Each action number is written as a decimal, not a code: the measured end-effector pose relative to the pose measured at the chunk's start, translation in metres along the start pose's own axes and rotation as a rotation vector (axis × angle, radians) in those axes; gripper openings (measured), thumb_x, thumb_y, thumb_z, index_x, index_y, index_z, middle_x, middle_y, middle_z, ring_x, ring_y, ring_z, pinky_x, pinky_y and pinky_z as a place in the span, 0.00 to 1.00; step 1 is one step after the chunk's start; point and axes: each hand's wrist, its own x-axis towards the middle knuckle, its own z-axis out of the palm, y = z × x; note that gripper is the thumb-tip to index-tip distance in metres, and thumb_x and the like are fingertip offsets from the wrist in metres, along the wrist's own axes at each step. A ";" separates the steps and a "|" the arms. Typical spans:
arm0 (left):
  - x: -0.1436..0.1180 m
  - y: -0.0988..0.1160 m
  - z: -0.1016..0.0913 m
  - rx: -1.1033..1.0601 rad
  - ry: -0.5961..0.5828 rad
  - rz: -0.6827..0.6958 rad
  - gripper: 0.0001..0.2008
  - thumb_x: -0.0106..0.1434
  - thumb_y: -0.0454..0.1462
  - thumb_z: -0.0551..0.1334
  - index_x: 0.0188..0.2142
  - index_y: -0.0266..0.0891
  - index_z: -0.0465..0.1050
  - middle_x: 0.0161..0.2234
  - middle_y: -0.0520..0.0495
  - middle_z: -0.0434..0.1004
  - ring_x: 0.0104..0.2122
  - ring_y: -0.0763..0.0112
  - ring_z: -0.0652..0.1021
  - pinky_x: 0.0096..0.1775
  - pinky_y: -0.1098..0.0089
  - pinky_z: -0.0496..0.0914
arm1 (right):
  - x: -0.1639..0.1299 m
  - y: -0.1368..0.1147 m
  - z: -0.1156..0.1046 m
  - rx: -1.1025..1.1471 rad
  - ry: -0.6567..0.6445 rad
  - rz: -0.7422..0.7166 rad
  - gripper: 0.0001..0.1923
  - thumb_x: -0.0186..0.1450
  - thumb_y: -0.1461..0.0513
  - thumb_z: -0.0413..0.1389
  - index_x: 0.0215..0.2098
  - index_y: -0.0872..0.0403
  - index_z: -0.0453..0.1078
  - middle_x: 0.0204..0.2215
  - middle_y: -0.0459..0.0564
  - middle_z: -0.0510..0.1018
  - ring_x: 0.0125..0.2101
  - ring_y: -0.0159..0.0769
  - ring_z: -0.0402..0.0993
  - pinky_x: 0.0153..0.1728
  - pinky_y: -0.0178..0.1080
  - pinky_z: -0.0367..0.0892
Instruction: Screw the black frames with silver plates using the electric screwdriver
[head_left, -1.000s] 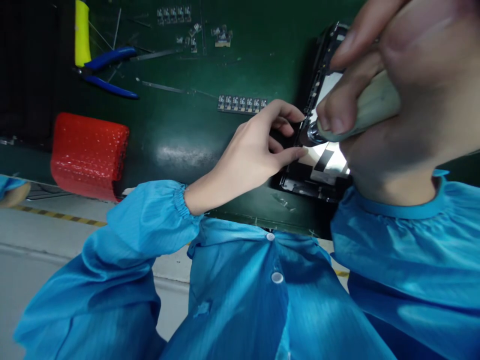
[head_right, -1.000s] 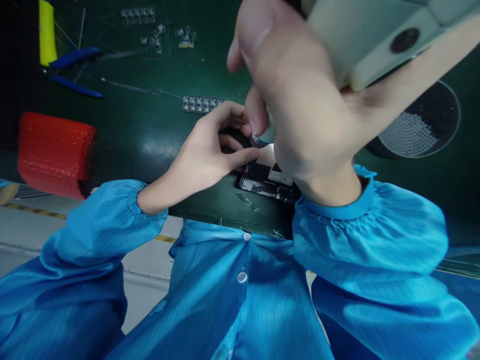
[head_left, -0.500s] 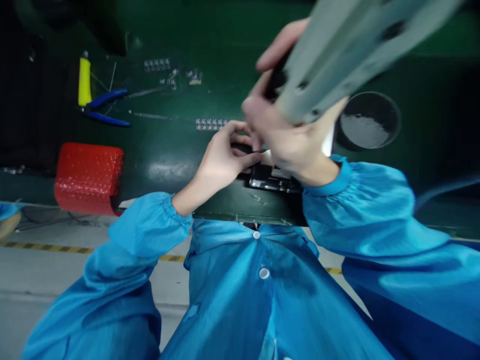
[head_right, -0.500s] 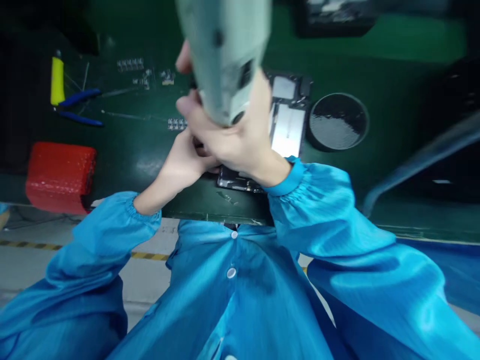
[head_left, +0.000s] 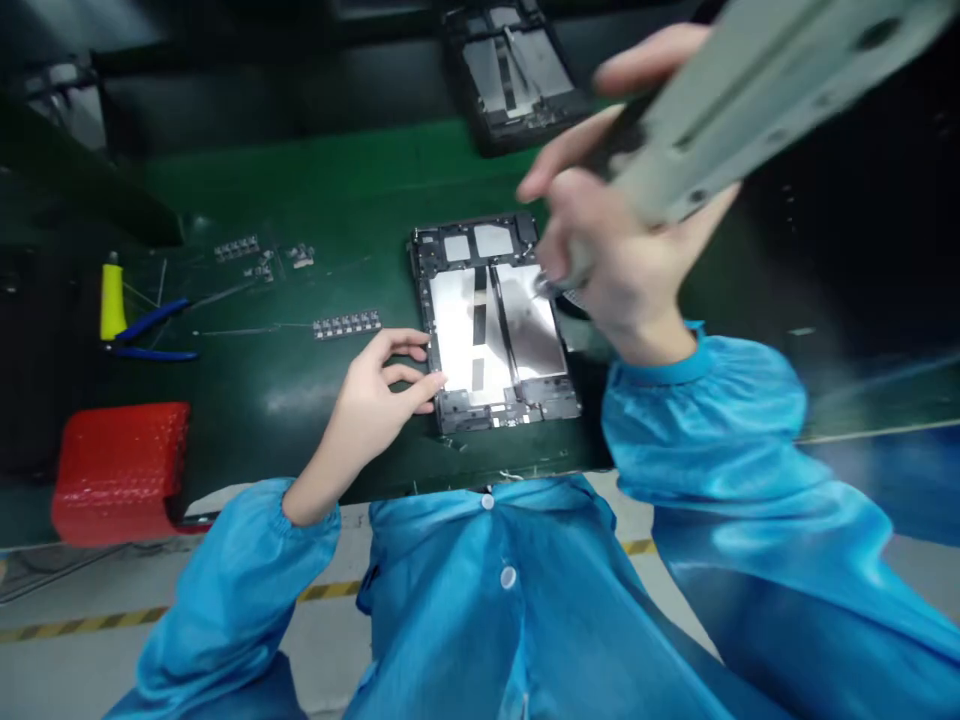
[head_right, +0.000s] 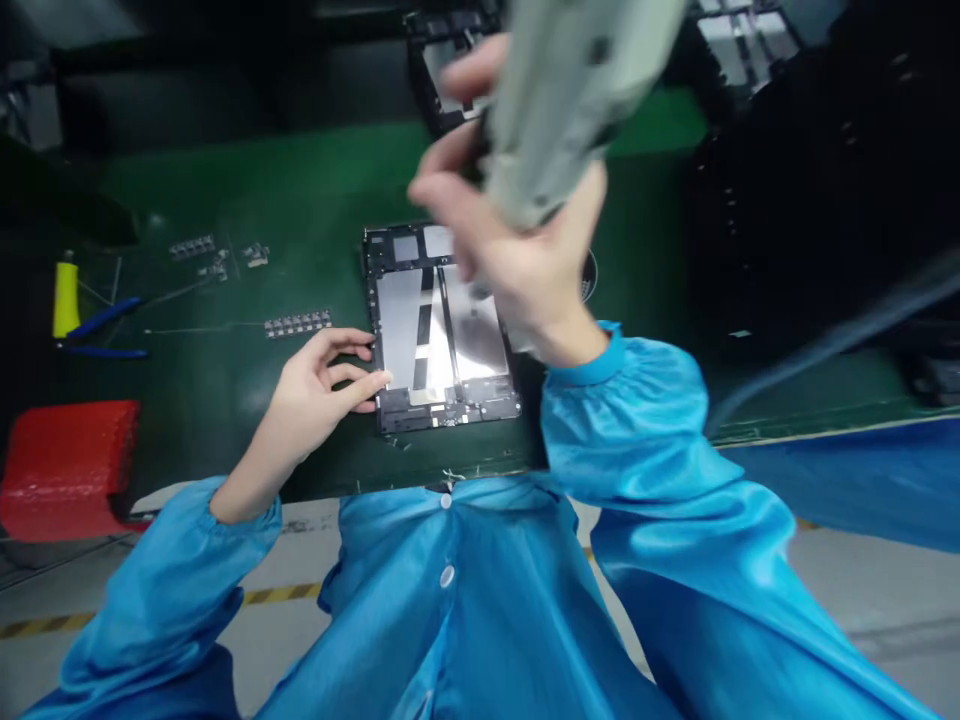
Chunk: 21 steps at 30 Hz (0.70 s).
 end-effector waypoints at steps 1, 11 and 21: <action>0.001 0.002 0.000 0.020 -0.033 -0.003 0.24 0.62 0.39 0.78 0.56 0.42 0.77 0.51 0.46 0.72 0.37 0.72 0.83 0.33 0.71 0.88 | 0.004 0.011 -0.018 0.024 0.048 -0.025 0.31 0.71 0.49 0.63 0.60 0.54 0.53 0.41 0.42 0.72 0.23 0.10 0.60 0.20 0.23 0.55; 0.016 0.023 -0.015 0.214 -0.202 -0.033 0.25 0.61 0.44 0.81 0.57 0.49 0.85 0.51 0.44 0.79 0.36 0.64 0.87 0.37 0.68 0.89 | 0.003 0.059 -0.052 0.090 0.094 -0.143 0.20 0.71 0.59 0.55 0.55 0.59 0.53 0.34 0.44 0.66 0.22 0.12 0.59 0.19 0.25 0.49; 0.008 0.015 -0.013 0.149 -0.168 -0.036 0.35 0.62 0.40 0.80 0.67 0.56 0.78 0.47 0.48 0.76 0.38 0.67 0.84 0.41 0.69 0.87 | 0.002 0.055 -0.048 0.083 0.108 -0.119 0.21 0.70 0.57 0.61 0.52 0.58 0.57 0.45 0.48 0.69 0.30 0.14 0.69 0.21 0.28 0.56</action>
